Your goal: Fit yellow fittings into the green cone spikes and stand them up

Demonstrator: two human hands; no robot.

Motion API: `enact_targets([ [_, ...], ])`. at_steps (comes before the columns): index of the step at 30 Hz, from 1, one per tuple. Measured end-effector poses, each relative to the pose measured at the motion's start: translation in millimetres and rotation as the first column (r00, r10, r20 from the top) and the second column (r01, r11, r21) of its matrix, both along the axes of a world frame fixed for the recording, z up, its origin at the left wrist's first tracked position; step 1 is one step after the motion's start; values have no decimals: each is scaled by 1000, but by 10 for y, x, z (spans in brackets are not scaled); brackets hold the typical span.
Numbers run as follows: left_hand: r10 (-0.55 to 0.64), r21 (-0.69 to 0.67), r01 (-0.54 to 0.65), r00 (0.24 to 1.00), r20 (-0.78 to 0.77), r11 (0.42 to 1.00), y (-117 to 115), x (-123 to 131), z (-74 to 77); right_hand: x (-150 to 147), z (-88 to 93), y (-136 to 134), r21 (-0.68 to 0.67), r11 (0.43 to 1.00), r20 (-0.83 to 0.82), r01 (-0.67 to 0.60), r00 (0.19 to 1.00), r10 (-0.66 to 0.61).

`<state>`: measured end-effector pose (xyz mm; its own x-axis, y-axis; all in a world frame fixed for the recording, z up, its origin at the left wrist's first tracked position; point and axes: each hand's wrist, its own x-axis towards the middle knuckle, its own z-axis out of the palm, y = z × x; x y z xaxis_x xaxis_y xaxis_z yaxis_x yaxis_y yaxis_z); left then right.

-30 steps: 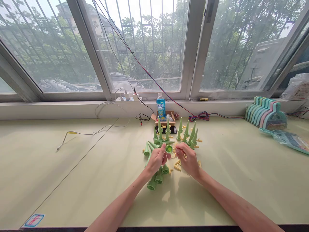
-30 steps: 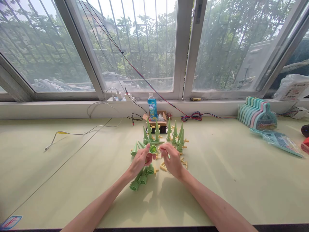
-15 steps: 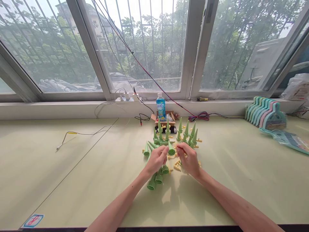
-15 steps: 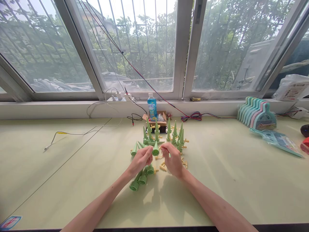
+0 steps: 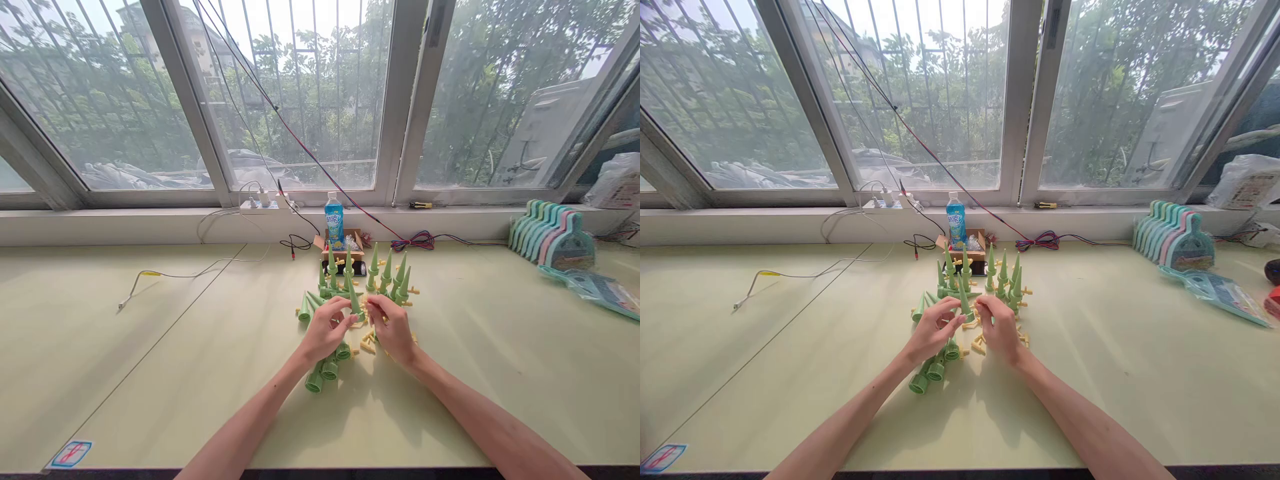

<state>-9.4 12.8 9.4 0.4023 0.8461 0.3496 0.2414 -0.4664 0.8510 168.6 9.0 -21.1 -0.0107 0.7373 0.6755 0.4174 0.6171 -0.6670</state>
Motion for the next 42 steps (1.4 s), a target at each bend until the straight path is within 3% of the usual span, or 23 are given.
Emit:
enact_targets([
  [7, 33, 163, -22, 997, -68, 986, 32, -20, -68, -7, -14, 17, -23, 1000, 14, -20, 1000, 21],
  [16, 118, 168, -104, 990, -78, 980, 34, 7, -93, -29, 24, -12, -14, 999, 54, -38, 998, 39],
  [21, 125, 61, -124, 992, 1, 990, -28, 37, -16, -49, 29, -28, 2, 1000, 25, 0, 1000, 0],
  [28, 170, -238, -123, 968, 186, 963, -41, 56, 68, -34, 71, -44, 25, 997, -12, 70, 998, -69],
  [34, 100, -404, 21, 956, 276, 914, -48, 58, 125, -48, 89, -73, 38, 999, -5, -9, 1000, 9],
  [38, 54, -456, 81, 960, 276, 886, -59, 74, 112, -48, 76, -71, 36, 998, 7, -46, 999, 45],
  [42, 56, -440, 80, 956, 288, 894, -53, 77, 84, -42, 57, -65, 35, 998, 5, -51, 999, 51],
])
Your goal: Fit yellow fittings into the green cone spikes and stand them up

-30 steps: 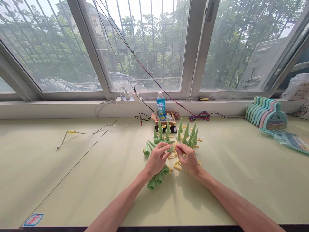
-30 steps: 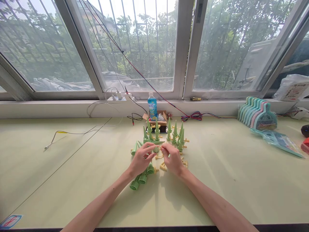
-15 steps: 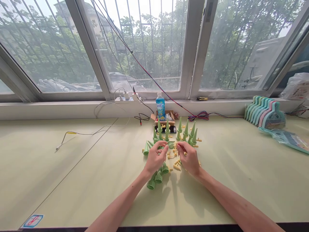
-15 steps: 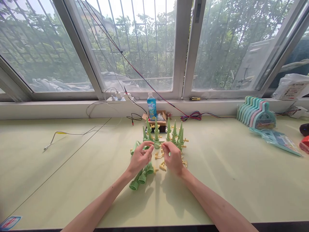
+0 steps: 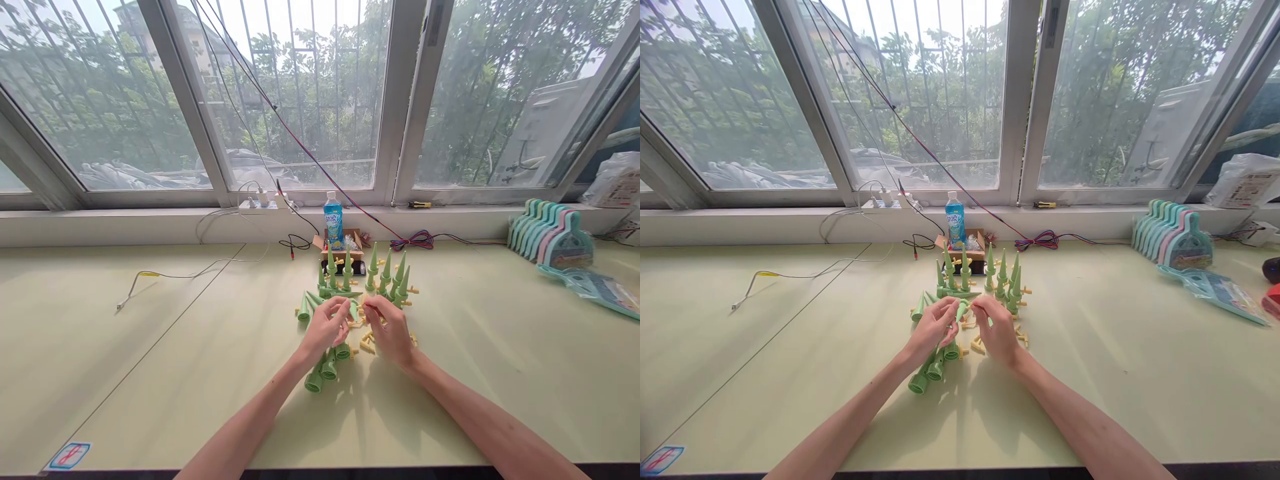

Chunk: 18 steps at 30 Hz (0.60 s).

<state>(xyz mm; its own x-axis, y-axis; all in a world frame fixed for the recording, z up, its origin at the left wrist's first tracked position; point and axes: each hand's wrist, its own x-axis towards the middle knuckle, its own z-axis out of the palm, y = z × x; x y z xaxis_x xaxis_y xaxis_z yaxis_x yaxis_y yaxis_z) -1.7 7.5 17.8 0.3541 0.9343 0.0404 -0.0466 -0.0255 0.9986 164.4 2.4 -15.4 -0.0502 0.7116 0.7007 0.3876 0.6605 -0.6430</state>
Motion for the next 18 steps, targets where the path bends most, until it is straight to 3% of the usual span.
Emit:
enact_targets([
  [11, 99, 90, -98, 995, -14, 991, 32, -15, -91, 15, -45, 20, -28, 999, 18, 15, 1000, -15],
  [18, 124, 303, -101, 991, -59, 948, 37, -43, -105, 13, -43, 17, -15, 1000, 24, 27, 999, -27],
])
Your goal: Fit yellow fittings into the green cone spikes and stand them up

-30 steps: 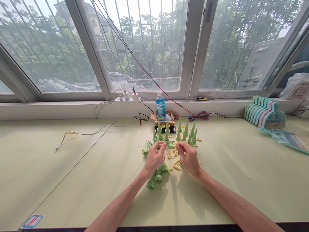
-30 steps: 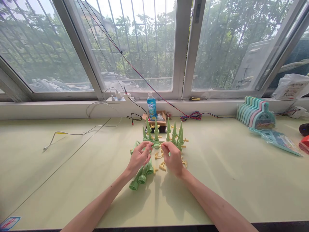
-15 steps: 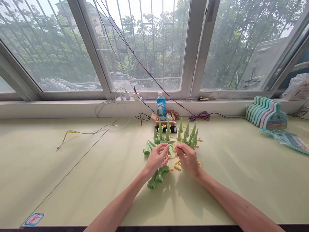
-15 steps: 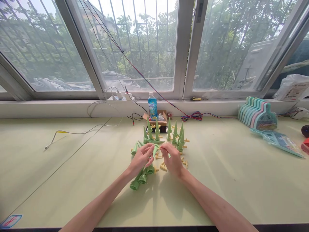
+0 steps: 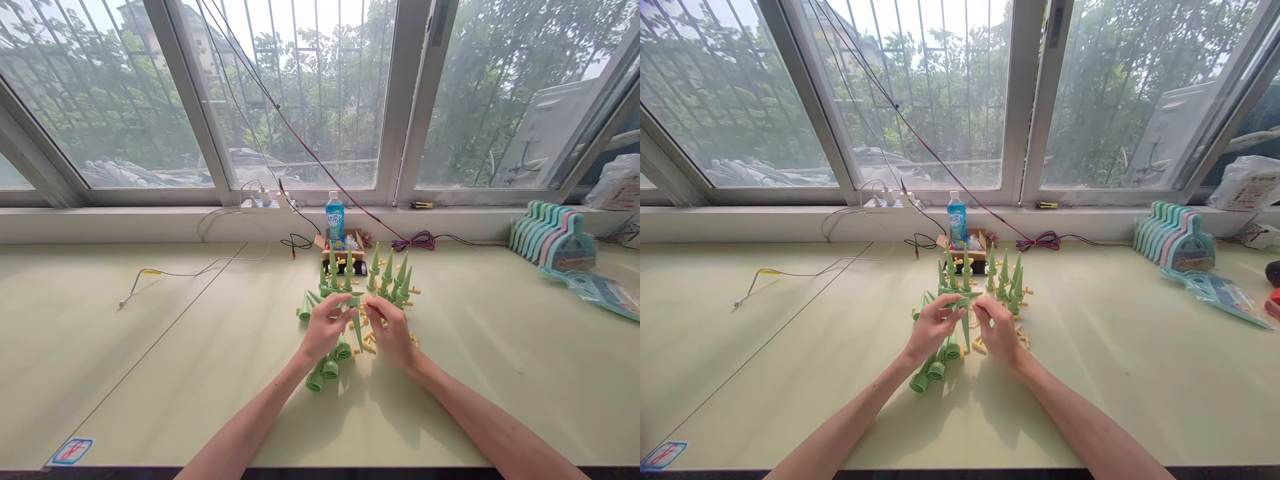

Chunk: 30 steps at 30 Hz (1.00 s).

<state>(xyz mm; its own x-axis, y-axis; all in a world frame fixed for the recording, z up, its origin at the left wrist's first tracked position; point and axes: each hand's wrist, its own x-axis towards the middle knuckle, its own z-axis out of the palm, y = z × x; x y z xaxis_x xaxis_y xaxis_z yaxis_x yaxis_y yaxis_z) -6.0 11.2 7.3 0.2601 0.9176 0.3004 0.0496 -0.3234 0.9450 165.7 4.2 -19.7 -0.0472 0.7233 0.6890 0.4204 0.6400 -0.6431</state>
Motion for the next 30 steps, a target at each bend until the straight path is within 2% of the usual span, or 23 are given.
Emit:
enact_targets([
  [4, 32, 156, -18, 996, -87, 988, -8, -7, 0, -3, 9, 6, 7, 1000, -12, -10, 1000, 10],
  [9, 117, 325, -50, 975, -190, 944, -4, -1, 4, -3, 14, 9, -2, 1000, -10, -19, 1000, 19],
  [14, 153, 413, -46, 961, -229, 910, -5, 1, 9, -4, 25, -10, -15, 1000, -3, -13, 1000, 13],
  [20, 115, 326, -31, 963, -242, 945, -47, 19, 14, -28, 40, -13, 7, 1000, -16, 2, 1000, -2],
  [23, 89, 271, -38, 980, -180, 962, -80, 37, 19, -35, 62, -28, 18, 1000, -23, 2, 1000, -1],
  [28, 117, 60, -114, 992, -48, 992, -76, 44, 24, -33, 115, -62, 40, 999, -35, 8, 999, -6],
  [30, 107, -19, -107, 994, -21, 994, -57, 45, 26, -32, 124, -66, 54, 999, -35, -4, 999, 6],
])
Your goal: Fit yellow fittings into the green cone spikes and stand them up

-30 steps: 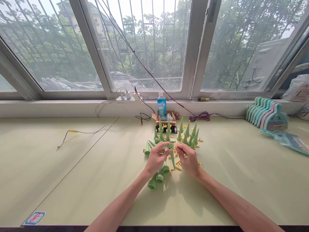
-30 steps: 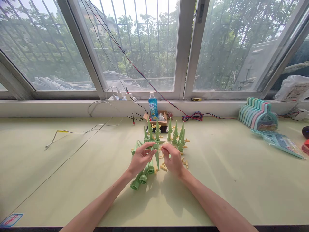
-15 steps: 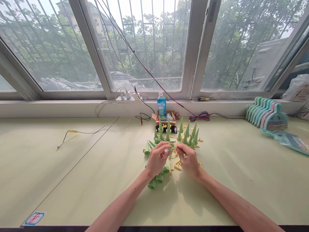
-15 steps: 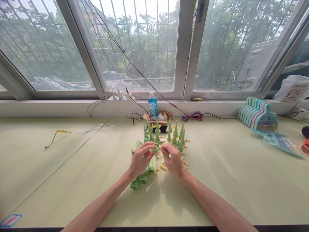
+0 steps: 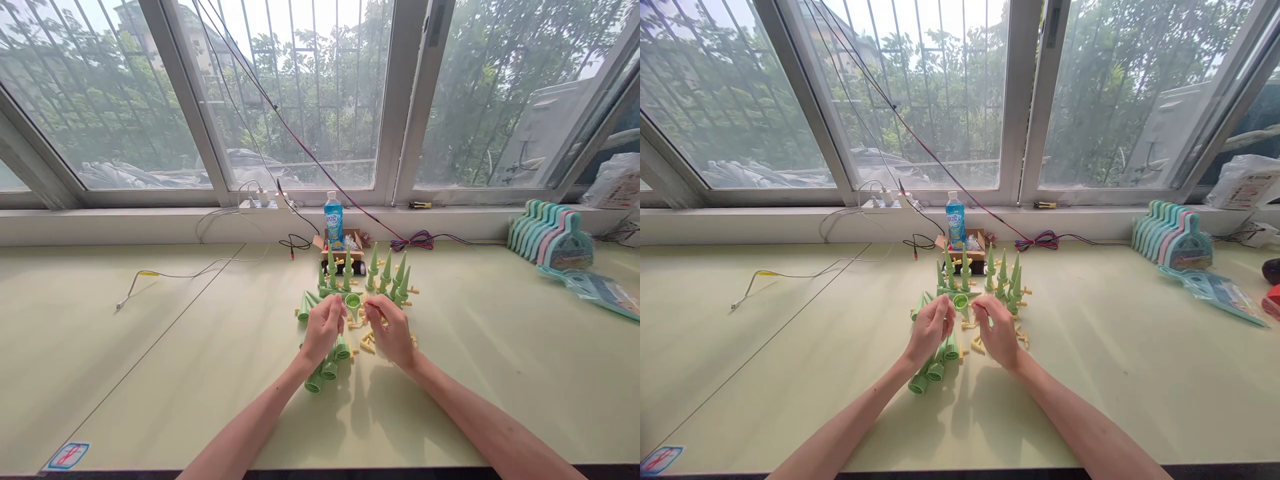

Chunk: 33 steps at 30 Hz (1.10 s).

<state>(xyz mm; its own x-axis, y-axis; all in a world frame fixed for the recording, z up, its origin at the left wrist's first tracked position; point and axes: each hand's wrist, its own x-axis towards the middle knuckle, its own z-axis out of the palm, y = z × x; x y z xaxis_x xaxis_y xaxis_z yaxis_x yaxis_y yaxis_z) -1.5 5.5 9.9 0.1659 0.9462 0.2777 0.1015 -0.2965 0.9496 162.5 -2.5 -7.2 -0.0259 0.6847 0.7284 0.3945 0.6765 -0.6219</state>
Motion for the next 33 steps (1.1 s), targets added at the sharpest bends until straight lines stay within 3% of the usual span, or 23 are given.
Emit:
enact_targets([
  [9, -131, -254, 149, 988, 86, 956, 10, 16, 31, 16, -40, 21, 36, 997, 14, -74, 997, 74],
  [33, -186, -212, 192, 981, 49, 958, 24, -34, 26, 45, -59, 46, 2, 995, -27, -100, 995, 100],
])
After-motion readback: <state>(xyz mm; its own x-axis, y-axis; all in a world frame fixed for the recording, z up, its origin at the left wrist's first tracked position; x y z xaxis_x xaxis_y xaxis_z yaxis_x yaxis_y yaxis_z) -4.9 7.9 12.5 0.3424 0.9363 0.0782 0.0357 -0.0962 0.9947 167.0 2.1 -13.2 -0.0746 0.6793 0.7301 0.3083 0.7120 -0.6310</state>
